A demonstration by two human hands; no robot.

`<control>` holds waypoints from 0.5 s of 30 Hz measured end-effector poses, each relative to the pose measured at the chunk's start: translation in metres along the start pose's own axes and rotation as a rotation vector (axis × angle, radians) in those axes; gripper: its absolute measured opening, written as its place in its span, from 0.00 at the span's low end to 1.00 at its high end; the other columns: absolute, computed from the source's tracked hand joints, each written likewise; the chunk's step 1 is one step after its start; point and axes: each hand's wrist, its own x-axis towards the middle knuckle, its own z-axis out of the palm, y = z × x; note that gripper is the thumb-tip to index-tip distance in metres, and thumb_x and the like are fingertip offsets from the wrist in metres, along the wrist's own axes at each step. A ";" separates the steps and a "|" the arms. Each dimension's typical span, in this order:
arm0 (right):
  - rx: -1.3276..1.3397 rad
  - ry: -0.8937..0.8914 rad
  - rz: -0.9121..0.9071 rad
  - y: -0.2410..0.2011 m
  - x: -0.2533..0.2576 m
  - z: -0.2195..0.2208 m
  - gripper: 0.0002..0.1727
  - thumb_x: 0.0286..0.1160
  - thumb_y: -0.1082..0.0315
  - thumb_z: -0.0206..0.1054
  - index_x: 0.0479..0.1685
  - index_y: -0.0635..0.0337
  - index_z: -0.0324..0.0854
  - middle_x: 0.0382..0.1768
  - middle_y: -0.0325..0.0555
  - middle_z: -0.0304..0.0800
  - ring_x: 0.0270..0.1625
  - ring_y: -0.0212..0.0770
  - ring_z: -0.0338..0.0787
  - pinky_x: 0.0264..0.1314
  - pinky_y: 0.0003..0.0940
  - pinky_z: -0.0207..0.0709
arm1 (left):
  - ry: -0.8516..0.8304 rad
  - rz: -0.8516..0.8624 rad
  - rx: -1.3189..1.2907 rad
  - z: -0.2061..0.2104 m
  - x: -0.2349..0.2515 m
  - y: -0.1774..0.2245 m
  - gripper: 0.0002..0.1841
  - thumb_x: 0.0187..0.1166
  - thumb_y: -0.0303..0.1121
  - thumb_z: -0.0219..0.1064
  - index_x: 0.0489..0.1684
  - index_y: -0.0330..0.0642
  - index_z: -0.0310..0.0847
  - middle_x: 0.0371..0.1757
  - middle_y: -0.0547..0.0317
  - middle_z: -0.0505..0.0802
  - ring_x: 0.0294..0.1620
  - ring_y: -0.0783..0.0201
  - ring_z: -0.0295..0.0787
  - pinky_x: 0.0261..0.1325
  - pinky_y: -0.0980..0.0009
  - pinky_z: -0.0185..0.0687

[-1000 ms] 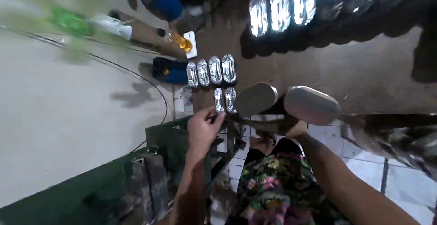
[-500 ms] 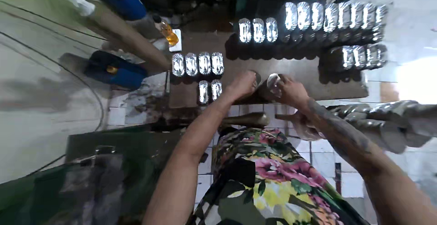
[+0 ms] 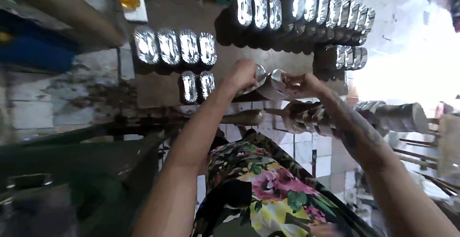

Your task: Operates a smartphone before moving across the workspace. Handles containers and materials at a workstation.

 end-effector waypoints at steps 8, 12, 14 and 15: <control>-0.365 0.232 0.235 -0.066 -0.001 0.060 0.24 0.80 0.55 0.67 0.67 0.61 0.80 0.75 0.62 0.77 0.66 0.68 0.86 0.55 0.69 0.84 | 0.037 -0.041 0.194 0.008 -0.006 0.026 0.13 0.75 0.37 0.77 0.50 0.38 0.93 0.54 0.46 0.95 0.59 0.46 0.92 0.69 0.42 0.82; -0.321 0.267 0.328 -0.111 -0.045 0.004 0.22 0.75 0.59 0.70 0.62 0.62 0.80 0.48 0.66 0.90 0.48 0.71 0.91 0.42 0.70 0.81 | 0.068 -0.061 0.179 0.009 -0.002 0.024 0.12 0.73 0.38 0.79 0.46 0.41 0.95 0.63 0.51 0.95 0.63 0.49 0.91 0.72 0.42 0.81; -0.363 0.264 0.326 -0.112 -0.052 -0.004 0.18 0.77 0.64 0.66 0.60 0.65 0.78 0.44 0.66 0.90 0.46 0.70 0.92 0.40 0.68 0.82 | 0.079 -0.074 0.203 0.013 0.000 0.026 0.11 0.74 0.38 0.79 0.46 0.42 0.95 0.61 0.51 0.95 0.62 0.50 0.92 0.70 0.42 0.82; -0.366 0.233 0.335 -0.107 -0.048 -0.002 0.17 0.80 0.64 0.64 0.59 0.67 0.77 0.43 0.67 0.89 0.47 0.70 0.92 0.41 0.67 0.82 | 0.079 -0.081 0.228 0.016 0.000 0.030 0.12 0.75 0.38 0.78 0.48 0.41 0.94 0.57 0.50 0.96 0.60 0.48 0.92 0.69 0.41 0.83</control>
